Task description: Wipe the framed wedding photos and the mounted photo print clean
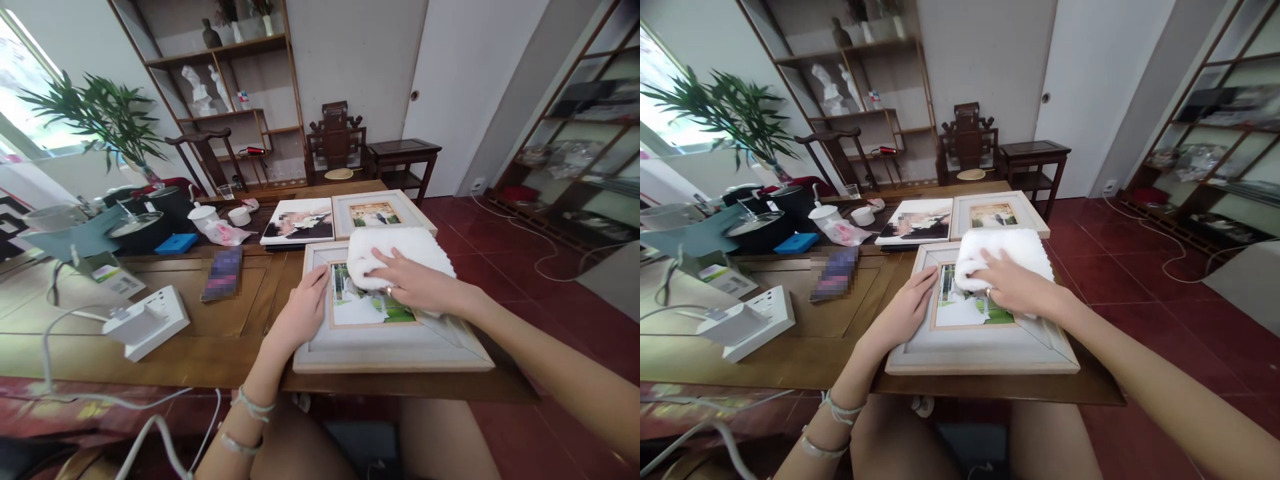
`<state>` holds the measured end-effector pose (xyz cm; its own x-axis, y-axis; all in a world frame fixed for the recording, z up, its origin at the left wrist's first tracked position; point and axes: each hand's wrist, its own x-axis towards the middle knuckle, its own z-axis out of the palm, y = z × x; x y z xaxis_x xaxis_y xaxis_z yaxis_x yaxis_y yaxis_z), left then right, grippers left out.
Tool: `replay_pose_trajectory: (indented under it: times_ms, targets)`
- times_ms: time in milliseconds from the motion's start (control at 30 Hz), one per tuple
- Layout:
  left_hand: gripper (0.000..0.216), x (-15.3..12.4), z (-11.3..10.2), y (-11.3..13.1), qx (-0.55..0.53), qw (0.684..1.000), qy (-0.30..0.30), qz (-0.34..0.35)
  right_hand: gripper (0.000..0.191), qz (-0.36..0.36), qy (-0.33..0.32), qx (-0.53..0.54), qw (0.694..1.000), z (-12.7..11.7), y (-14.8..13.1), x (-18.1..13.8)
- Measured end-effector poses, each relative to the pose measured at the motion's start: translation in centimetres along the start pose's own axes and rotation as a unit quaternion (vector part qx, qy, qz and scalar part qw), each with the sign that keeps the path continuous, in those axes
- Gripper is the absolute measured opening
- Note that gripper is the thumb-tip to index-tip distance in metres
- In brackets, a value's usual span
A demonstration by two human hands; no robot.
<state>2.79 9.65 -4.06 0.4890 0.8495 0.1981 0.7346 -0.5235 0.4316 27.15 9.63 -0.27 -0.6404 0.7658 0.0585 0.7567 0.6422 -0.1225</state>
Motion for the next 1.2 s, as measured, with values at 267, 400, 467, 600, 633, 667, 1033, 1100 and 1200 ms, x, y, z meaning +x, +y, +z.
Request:
replay_pose_trajectory:
  times_ms: [267,400,467,600,633,667,1033,1100,1200]
  targets:
    - [0.045,0.0,0.2,-0.2,-0.01,1.0,0.017,0.004,0.063,-0.1,-0.052,0.046,0.993,-2.9,-7.8,-7.7]
    - [0.044,0.1,0.3,-0.3,-0.013,1.0,0.022,0.011,0.068,-0.108,-0.024,0.079,0.991,-3.0,-9.6,-8.2]
    - [0.044,0.1,0.3,-0.3,-0.011,1.0,0.02,0.013,0.067,-0.082,-0.032,0.088,0.992,-2.4,-9.3,-7.2]
    - [0.045,0.1,0.2,-0.3,-0.009,1.0,0.012,0.008,0.06,-0.016,-0.021,0.038,0.999,-0.4,-6.3,-3.9]
    - [0.045,0.0,0.2,-0.3,-0.009,1.0,0.012,0.007,0.059,-0.009,-0.007,0.014,1.0,0.0,-5.1,-3.0]
    - [0.045,0.0,0.2,-0.3,-0.01,1.0,0.012,0.007,0.059,-0.007,0.016,-0.008,1.0,0.4,-3.9,-2.1]
    - [0.044,0.0,0.4,-0.5,-0.013,1.0,0.021,0.011,0.058,-0.063,-0.009,-0.033,0.997,0.4,-1.3,1.4]
    - [0.045,0.0,0.4,-0.5,-0.012,1.0,0.018,0.008,0.057,-0.078,-0.045,0.0,0.996,-0.1,-3.3,-0.2]
    - [0.045,0.0,0.4,-0.5,-0.011,1.0,0.015,0.004,0.05,-0.111,-0.071,0.03,0.991,-1.5,-6.6,-3.0]
